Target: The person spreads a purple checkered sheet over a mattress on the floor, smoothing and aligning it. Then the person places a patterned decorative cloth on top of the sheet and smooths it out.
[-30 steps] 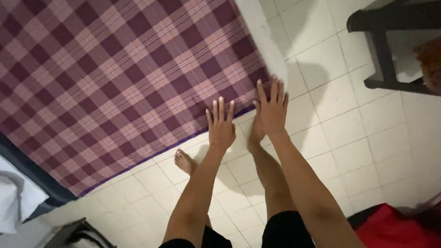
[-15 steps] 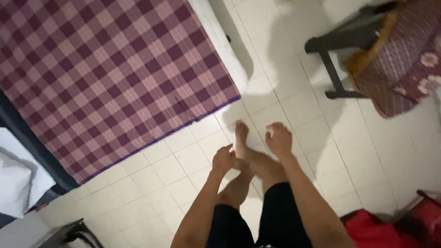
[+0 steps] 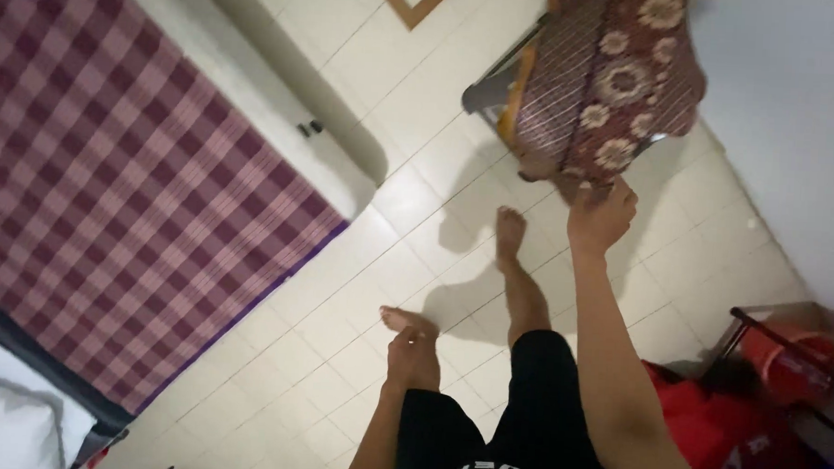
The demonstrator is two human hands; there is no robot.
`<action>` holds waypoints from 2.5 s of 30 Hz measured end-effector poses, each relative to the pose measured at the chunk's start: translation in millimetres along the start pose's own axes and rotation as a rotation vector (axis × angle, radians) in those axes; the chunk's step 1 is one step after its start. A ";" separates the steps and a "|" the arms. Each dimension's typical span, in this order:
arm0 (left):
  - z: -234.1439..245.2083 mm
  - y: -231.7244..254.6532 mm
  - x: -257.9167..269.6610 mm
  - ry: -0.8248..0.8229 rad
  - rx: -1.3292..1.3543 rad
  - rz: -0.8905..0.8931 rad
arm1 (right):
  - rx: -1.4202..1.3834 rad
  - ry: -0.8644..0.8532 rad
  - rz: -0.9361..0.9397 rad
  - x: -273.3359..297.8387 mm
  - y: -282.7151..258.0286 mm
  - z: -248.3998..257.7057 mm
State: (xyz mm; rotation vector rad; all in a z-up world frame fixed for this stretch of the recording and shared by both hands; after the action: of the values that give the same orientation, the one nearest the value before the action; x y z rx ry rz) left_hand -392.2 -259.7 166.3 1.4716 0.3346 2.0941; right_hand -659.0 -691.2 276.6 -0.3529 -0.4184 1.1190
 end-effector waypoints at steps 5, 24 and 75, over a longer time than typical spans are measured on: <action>-90.4 40.4 -62.0 -0.007 0.153 0.004 | 0.275 -0.203 -0.428 -83.3 74.3 -46.6; -9.7 302.3 7.2 0.256 0.061 -0.229 | -0.493 -0.205 0.347 -84.2 -79.4 68.9; 211.4 292.2 337.0 0.802 0.162 -0.905 | -0.438 -1.135 0.799 347.6 -270.9 292.6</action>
State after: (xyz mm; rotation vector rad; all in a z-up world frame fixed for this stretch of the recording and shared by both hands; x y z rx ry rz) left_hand -366.3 -329.8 654.2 0.3024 1.2213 1.7609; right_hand -459.8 -461.7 709.5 -0.2302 -1.6413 1.9682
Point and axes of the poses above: each hand's wrist, its own x-axis away from the middle knuckle, its own z-axis out of the back of the hand, y = z × x, the point moved 7 cm from there along -x, towards the middle knuckle, and after that the axes turned 12 degrees about -z, right-handed, at the moved point
